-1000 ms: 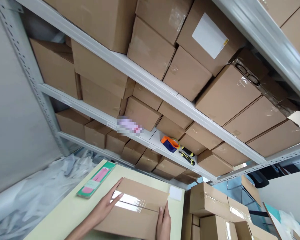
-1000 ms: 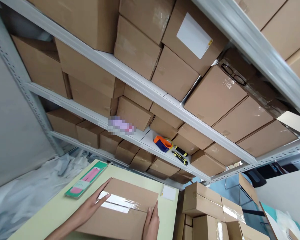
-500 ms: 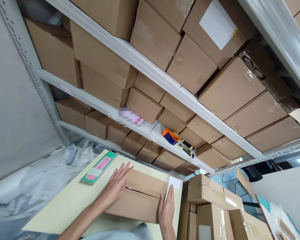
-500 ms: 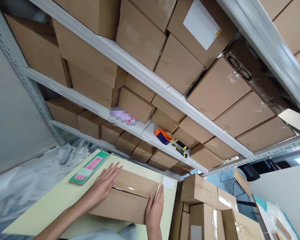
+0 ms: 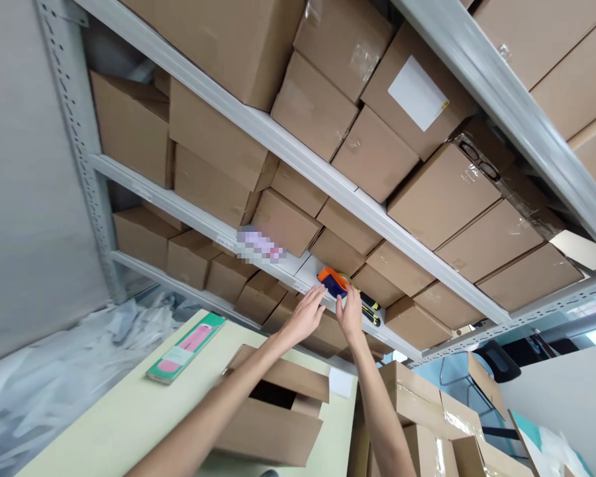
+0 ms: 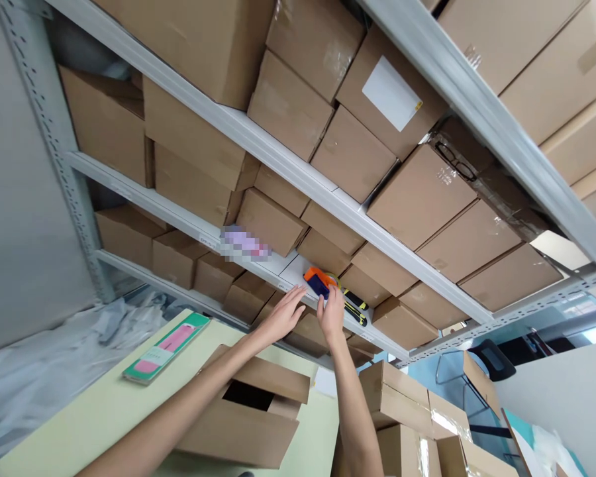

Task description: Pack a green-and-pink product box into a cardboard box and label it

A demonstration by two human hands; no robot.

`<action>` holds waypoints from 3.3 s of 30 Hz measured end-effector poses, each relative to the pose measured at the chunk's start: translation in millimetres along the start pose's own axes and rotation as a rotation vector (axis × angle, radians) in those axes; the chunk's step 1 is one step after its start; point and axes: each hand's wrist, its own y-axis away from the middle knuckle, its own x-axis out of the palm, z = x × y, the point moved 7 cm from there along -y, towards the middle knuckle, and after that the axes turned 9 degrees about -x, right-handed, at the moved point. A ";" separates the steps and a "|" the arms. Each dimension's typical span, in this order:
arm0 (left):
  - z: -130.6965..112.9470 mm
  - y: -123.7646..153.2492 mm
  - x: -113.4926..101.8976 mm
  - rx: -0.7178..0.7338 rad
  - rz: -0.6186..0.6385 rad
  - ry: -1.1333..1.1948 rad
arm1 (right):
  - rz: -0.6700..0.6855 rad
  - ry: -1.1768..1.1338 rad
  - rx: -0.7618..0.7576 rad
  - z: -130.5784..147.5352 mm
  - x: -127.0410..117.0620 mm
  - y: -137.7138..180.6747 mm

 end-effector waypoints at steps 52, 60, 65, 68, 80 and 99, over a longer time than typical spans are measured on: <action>-71.5 168.8 -185.3 -0.149 -0.296 0.061 | 0.125 -1.004 0.266 167.0 -43.4 122.8; -99.4 148.8 -215.7 -0.070 -0.165 0.027 | 0.269 -0.773 -0.026 179.1 -82.3 103.8; -113.5 150.1 -220.8 -0.025 -0.140 0.050 | 0.262 -0.567 -0.185 176.0 -92.4 102.1; -122.7 148.3 -223.9 0.006 -0.126 0.083 | 0.266 -0.510 -0.263 173.4 -94.2 105.6; -125.5 144.2 -216.1 0.033 0.030 0.118 | 0.303 -0.312 -0.448 165.3 -98.6 115.7; -57.1 195.9 -179.9 -0.498 0.163 0.246 | 0.774 -0.398 -0.240 181.7 -73.9 132.4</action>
